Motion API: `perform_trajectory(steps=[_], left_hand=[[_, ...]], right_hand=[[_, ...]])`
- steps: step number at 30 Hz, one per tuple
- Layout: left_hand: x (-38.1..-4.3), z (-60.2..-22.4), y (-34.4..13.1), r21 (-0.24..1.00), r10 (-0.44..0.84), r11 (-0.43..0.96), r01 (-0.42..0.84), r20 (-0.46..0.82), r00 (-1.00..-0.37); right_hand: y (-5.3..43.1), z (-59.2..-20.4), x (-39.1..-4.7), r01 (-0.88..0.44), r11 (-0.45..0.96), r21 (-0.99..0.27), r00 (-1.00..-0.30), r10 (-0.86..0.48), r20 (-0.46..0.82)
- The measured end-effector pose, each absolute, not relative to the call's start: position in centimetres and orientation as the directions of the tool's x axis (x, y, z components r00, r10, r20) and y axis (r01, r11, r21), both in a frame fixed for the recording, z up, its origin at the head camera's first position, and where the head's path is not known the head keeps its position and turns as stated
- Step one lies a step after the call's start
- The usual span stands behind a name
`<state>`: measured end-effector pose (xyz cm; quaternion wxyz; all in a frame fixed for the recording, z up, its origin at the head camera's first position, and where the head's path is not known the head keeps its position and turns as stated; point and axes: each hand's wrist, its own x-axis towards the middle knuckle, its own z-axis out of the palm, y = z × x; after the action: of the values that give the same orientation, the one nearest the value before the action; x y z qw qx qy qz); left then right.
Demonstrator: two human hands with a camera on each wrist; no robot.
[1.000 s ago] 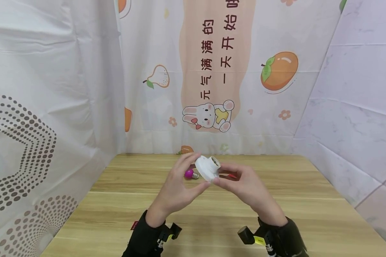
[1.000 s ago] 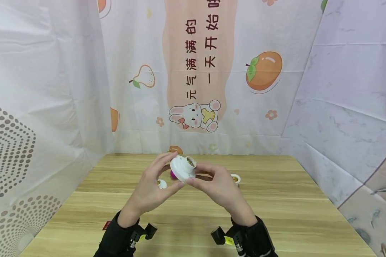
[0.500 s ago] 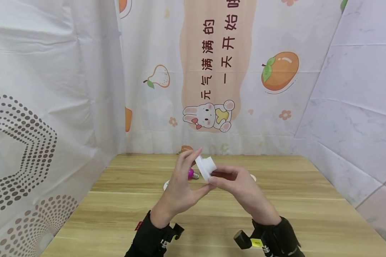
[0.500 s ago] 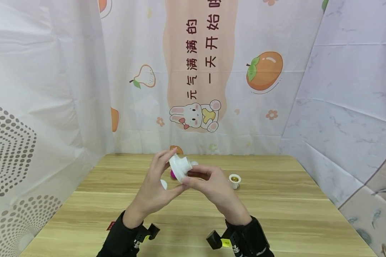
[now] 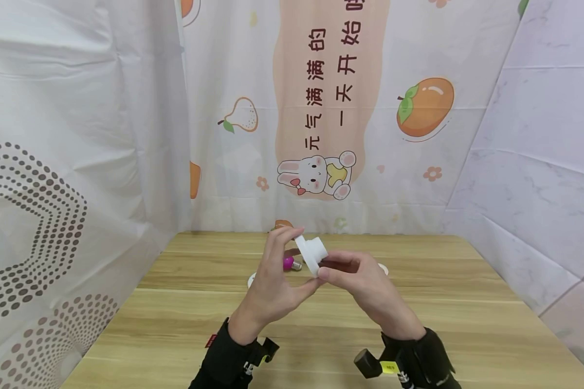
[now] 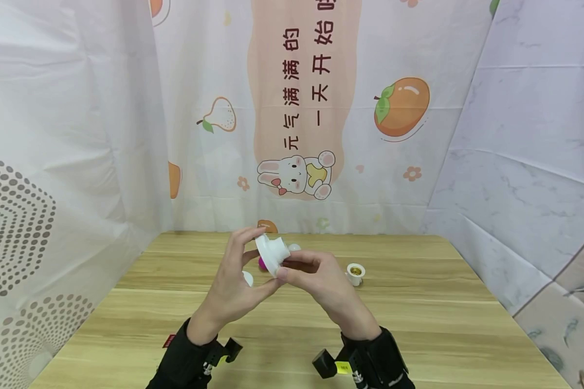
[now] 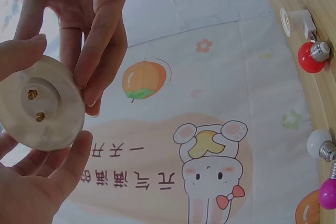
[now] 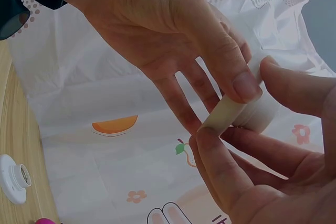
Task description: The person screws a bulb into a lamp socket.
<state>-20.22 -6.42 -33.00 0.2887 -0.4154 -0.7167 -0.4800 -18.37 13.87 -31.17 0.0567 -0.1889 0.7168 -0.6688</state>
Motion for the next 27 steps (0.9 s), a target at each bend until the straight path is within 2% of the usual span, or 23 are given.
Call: perform_trajectory(steps=[17, 27], left_hand=[[-20.14, -33.01, -6.42, 0.409, 0.305, 0.22, 0.885, 0.833, -0.461], [-20.19, -32.78, -6.73, 0.449, 0.283, 0.205, 0.87, 0.823, -0.492]], right_hand=[[14.22, -31.29, -18.42, -0.2, 0.045, -0.979, -0.915, -0.365, 0.17], [14.53, -31.31, -18.91, -0.246, 0.133, -0.96, -0.936, -0.291, 0.2]])
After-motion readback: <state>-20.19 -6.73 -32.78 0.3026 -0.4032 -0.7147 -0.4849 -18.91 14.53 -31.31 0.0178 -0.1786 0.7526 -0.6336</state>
